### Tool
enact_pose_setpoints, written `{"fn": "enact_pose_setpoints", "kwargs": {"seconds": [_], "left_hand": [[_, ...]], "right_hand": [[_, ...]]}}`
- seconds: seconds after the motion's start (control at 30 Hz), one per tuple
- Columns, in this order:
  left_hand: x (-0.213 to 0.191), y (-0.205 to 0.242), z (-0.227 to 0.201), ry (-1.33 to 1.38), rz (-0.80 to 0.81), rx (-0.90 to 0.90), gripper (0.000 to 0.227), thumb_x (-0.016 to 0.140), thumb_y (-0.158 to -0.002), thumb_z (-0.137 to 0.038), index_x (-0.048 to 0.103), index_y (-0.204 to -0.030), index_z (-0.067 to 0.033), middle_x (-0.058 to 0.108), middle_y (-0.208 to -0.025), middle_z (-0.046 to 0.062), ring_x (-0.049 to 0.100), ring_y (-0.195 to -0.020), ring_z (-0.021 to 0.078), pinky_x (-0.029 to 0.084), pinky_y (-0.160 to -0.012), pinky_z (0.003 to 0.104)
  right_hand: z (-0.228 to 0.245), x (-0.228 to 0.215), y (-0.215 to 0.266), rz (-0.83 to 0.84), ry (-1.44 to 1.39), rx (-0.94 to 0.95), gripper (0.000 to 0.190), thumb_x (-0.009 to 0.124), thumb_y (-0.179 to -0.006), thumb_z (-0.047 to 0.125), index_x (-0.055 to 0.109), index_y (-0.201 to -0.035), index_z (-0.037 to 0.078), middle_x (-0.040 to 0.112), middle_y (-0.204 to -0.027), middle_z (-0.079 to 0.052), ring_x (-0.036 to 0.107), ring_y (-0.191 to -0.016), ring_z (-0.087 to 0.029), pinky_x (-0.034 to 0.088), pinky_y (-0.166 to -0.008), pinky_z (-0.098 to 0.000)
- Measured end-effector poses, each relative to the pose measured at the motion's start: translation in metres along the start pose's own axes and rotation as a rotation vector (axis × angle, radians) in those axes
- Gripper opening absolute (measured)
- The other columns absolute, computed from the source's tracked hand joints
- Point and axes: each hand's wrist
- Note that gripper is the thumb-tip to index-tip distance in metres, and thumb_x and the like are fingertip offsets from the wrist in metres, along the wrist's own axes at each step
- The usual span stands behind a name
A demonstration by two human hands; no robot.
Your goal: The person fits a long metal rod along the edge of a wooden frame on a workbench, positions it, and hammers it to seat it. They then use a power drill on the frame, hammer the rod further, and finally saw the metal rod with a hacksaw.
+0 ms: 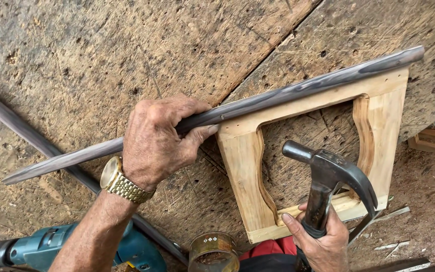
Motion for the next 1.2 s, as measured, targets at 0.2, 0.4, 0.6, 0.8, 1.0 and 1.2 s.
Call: {"fn": "enact_pose_setpoints", "kwargs": {"seconds": [0.2,0.4,0.6,0.8,1.0,1.2], "left_hand": [[-0.001,-0.001,-0.001,0.027,0.013,-0.035,0.032,0.088,-0.076,-0.017,0.079,-0.106,-0.0085,0.077,-0.096,0.011,0.076,-0.083,0.0267,0.06,-0.073,0.035],[-0.002,-0.003,0.0,0.015,0.018,-0.026,0.033,0.088,-0.076,-0.018,0.079,-0.106,-0.0085,0.078,-0.097,0.011,0.076,-0.083,0.026,0.06,-0.074,0.035],[-0.001,-0.005,0.001,0.021,0.052,-0.073,0.031,0.088,-0.075,-0.02,0.079,-0.104,-0.0098,0.079,-0.097,0.01,0.077,-0.078,0.0221,0.06,-0.071,0.034],[-0.002,-0.009,0.001,0.022,0.089,-0.149,0.029,0.089,-0.074,-0.021,0.08,-0.099,-0.0115,0.08,-0.092,0.007,0.077,-0.075,0.02,0.059,-0.069,0.033],[-0.002,-0.009,0.0,0.036,0.081,-0.134,0.029,0.089,-0.073,-0.02,0.08,-0.099,-0.0099,0.08,-0.096,0.007,0.077,-0.078,0.0206,0.06,-0.069,0.032],[-0.002,-0.011,-0.001,0.009,0.085,-0.154,0.03,0.089,-0.072,-0.02,0.08,-0.1,-0.0106,0.08,-0.096,0.007,0.077,-0.077,0.0206,0.06,-0.067,0.032]], "right_hand": [[-0.001,-0.001,-0.001,0.014,0.043,0.023,0.036,0.087,-0.07,0.006,0.066,-0.099,0.003,0.063,-0.06,-0.003,0.057,-0.047,-0.008,0.046,-0.045,-0.0244],[-0.008,-0.003,-0.004,0.019,0.115,-0.041,0.035,0.088,-0.071,0.008,0.065,-0.097,0.003,0.058,-0.057,-0.003,0.056,-0.047,-0.007,0.046,-0.046,-0.0241],[-0.011,-0.003,-0.004,0.046,0.002,0.002,0.033,0.085,-0.072,0.005,0.065,-0.097,0.002,0.06,-0.055,-0.002,0.057,-0.044,-0.008,0.045,-0.04,-0.026],[-0.012,-0.004,-0.006,0.052,0.006,0.051,0.033,0.086,-0.072,0.004,0.064,-0.096,0.002,0.059,-0.053,-0.003,0.057,-0.043,-0.009,0.044,-0.041,-0.0263],[-0.01,-0.006,-0.007,0.055,0.086,0.0,0.033,0.087,-0.071,0.008,0.066,-0.095,0.003,0.062,-0.056,-0.002,0.061,-0.046,-0.009,0.05,-0.044,-0.0266],[-0.008,-0.008,-0.01,0.095,0.086,0.087,0.032,0.087,-0.071,0.009,0.066,-0.094,0.003,0.064,-0.056,-0.005,0.064,-0.044,-0.012,0.052,-0.044,-0.0296]]}}
Point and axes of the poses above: each hand's wrist, its own y-axis away from the middle knuckle, its own x-axis out of the palm, z = x × y
